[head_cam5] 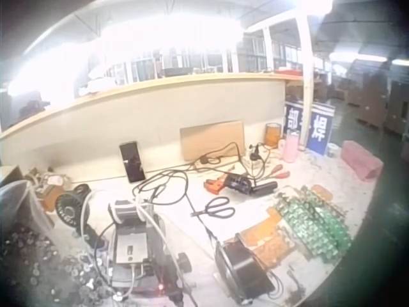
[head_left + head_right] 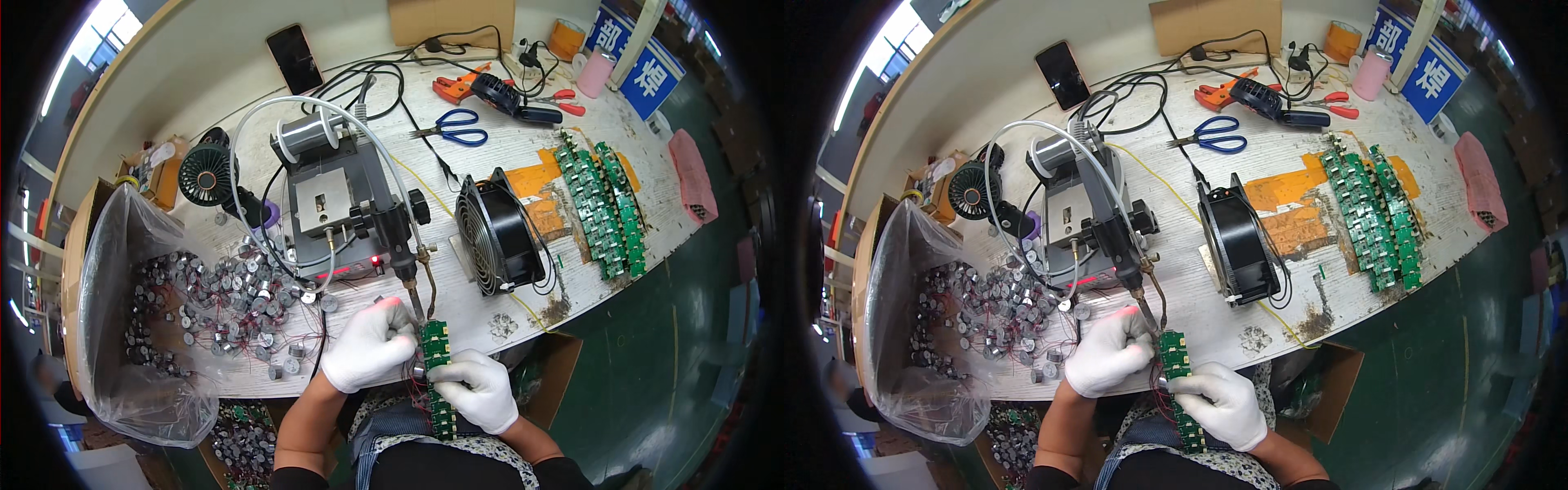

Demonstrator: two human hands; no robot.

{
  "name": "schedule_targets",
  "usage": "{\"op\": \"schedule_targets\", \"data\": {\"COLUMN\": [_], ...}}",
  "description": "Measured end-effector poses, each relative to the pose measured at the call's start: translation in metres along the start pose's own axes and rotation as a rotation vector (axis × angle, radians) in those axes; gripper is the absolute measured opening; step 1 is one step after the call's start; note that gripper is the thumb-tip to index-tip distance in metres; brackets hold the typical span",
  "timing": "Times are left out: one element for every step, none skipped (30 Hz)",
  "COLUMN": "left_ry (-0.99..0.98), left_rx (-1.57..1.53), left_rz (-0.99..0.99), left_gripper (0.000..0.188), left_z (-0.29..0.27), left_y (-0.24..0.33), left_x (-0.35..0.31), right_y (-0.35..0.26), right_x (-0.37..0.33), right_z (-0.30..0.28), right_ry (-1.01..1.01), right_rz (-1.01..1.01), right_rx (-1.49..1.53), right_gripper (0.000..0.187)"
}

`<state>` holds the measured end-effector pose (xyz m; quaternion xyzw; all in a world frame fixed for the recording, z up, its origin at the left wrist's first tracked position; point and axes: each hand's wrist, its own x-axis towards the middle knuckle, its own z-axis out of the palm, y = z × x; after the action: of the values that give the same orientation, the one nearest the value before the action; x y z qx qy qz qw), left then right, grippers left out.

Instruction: The person solders small electronic components onto a green circuit board strip using a soldering iron and solder wire.

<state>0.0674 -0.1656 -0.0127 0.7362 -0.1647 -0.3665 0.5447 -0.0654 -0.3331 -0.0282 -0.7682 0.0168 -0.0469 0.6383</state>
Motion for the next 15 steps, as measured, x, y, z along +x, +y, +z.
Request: {"op": "schedule_targets", "data": {"left_ry": [-0.006,-0.006,-0.012,-0.019,-0.018,0.000,0.018,0.018,0.020,0.020,0.020,0.028,0.036,0.037,0.043], "left_rx": [-0.017,-0.016,0.024,0.065,0.065,0.060,0.056,0.056,0.058,0.059,0.060,0.057,0.054,0.054,0.055], "left_rz": [0.000,0.001,0.002,0.002,0.002,-0.001,-0.004,-0.004,-0.009,-0.013,-0.013,-0.005,0.003,0.002,0.012], "left_gripper": [0.012,0.012,0.012,0.013,0.013,0.013,0.013,0.013,0.012,0.012,0.012,0.012,0.012,0.012,0.012], "left_z": [0.000,-0.001,-0.002,-0.002,-0.002,-0.001,0.000,0.000,0.000,0.000,0.000,0.001,0.001,0.001,0.001], "left_y": [0.000,0.002,0.005,0.007,0.007,0.008,0.008,0.009,0.011,0.012,0.012,0.012,0.011,0.012,0.013], "left_x": [0.000,0.000,0.000,0.000,0.000,0.000,0.000,0.000,0.000,0.000,0.000,0.000,-0.001,-0.001,-0.001], "right_y": [-0.001,-0.001,-0.002,-0.001,-0.001,0.000,0.000,-0.001,-0.001,-0.001,-0.001,-0.001,-0.002,-0.003,-0.003], "right_x": [0.000,0.000,0.000,0.000,0.001,0.001,0.001,0.001,0.001,0.001,0.001,0.001,0.001,0.001,0.001], "right_z": [0.000,-0.001,-0.001,-0.001,-0.001,-0.001,-0.002,-0.002,-0.002,-0.002,-0.002,-0.003,-0.003,-0.003,-0.003], "right_ry": [0.000,-0.007,-0.014,-0.014,-0.014,-0.015,-0.015,-0.016,-0.018,-0.018,-0.016,-0.015,-0.016,-0.015,-0.014], "right_rz": [-0.001,-0.002,-0.002,-0.002,-0.008,-0.014,-0.014,-0.013,-0.012,-0.012,-0.015,-0.018,-0.017,-0.029,-0.040], "right_rx": [0.000,-0.001,-0.001,0.000,-0.007,-0.014,-0.013,-0.013,-0.013,-0.013,-0.013,-0.012,-0.012,-0.023,-0.035], "right_gripper": [0.016,0.016,0.016,0.016,0.017,0.017,0.017,0.017,0.017,0.017,0.017,0.017,0.017,0.017,0.018]}}
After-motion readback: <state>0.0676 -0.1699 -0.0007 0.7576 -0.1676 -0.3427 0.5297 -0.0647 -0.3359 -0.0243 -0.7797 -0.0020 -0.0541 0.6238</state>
